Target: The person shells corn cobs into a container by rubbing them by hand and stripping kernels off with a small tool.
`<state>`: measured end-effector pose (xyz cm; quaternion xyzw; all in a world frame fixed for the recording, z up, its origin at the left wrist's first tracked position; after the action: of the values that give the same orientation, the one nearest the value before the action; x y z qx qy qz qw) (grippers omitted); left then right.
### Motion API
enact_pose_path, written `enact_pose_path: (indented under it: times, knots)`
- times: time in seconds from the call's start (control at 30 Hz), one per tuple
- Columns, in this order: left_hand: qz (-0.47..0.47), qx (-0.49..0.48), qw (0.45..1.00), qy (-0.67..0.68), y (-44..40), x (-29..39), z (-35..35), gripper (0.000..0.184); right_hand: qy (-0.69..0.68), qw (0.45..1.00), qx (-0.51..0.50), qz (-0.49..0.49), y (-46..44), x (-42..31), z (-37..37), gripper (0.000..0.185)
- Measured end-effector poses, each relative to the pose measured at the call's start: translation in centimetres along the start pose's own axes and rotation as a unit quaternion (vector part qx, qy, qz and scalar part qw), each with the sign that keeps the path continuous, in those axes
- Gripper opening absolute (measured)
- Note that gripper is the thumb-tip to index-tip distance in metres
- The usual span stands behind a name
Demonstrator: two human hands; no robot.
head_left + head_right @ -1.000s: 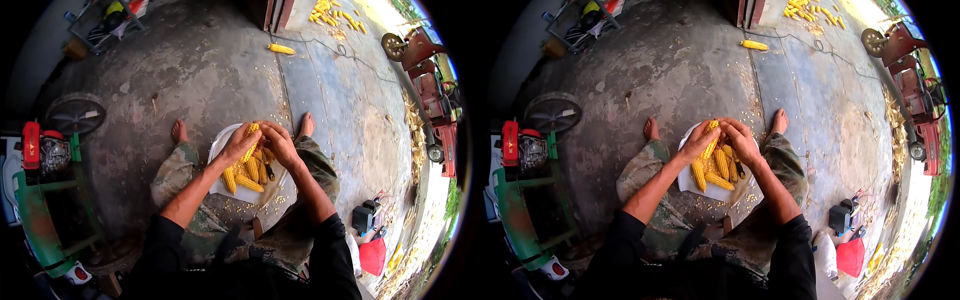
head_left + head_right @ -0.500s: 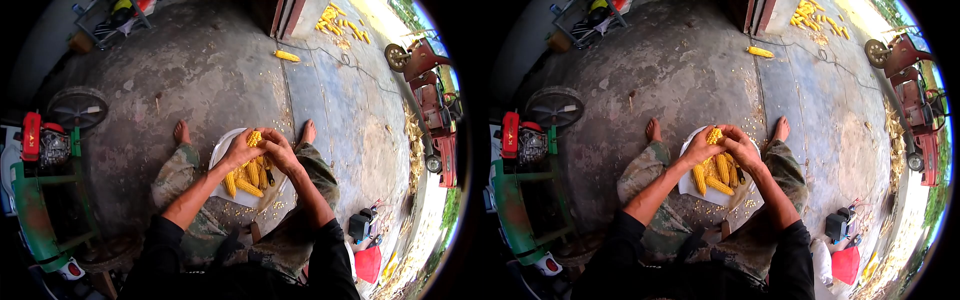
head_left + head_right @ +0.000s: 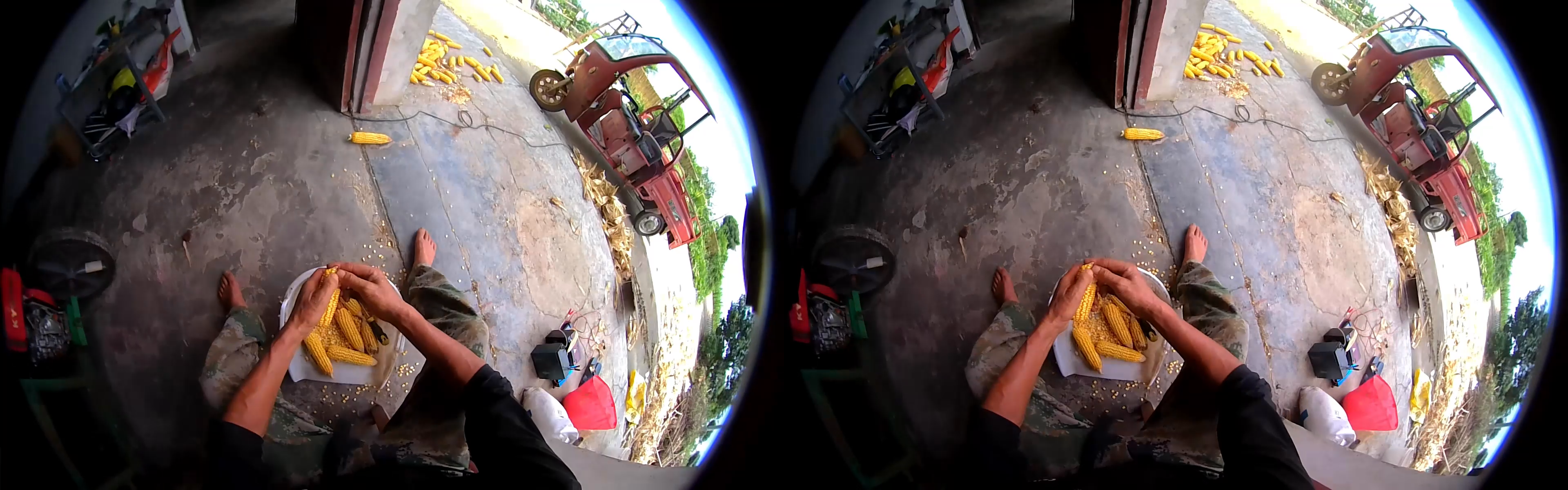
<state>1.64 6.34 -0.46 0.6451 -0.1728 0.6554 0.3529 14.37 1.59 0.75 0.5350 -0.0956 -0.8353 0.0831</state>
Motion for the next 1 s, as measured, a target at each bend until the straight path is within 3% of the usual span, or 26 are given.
enact_pose_path:
  times: [0.33,0.47,0.67,0.73,0.87,1.0]
  knots:
    - [0.054,0.050,0.996,-0.058,-0.3,0.1,-0.4,0.040,-0.076,0.996,0.004,0.039,-0.1,1.8,-0.9,0.033]
    - [0.056,0.049,0.996,-0.054,-0.4,0.5,-0.5,0.037,0.002,1.000,0.014,0.007,-0.3,1.4,-1.1,0.033]
    - [0.034,0.046,0.998,-0.021,-0.3,1.4,-0.2,0.030,0.006,0.999,0.002,0.031,0.3,-0.7,-0.1,0.037]
    - [0.009,0.023,0.992,0.123,-0.3,1.6,0.5,0.032,0.011,0.998,0.021,0.050,0.6,-1.4,-0.1,0.038]
    - [-0.012,-0.041,0.981,0.188,-0.2,2.0,0.7,0.032,-0.018,0.998,0.039,0.045,0.4,-1.3,-0.6,0.037]
    - [0.021,-0.039,0.996,0.073,-0.6,1.0,0.8,0.032,0.032,0.995,0.058,0.074,0.2,-0.6,-1.1,0.039]
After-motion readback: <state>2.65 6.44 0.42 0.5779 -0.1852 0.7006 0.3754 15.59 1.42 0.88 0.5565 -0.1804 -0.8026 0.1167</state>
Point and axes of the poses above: each hand's wrist, its own y-axis away from the middle knuckle, its own z-axis out of the palm, x = y × z, the point moved 6 cm from there along -y, towards the middle knuckle, and after that the axes turned 2 degrees about -x, right-handed, at the moved point
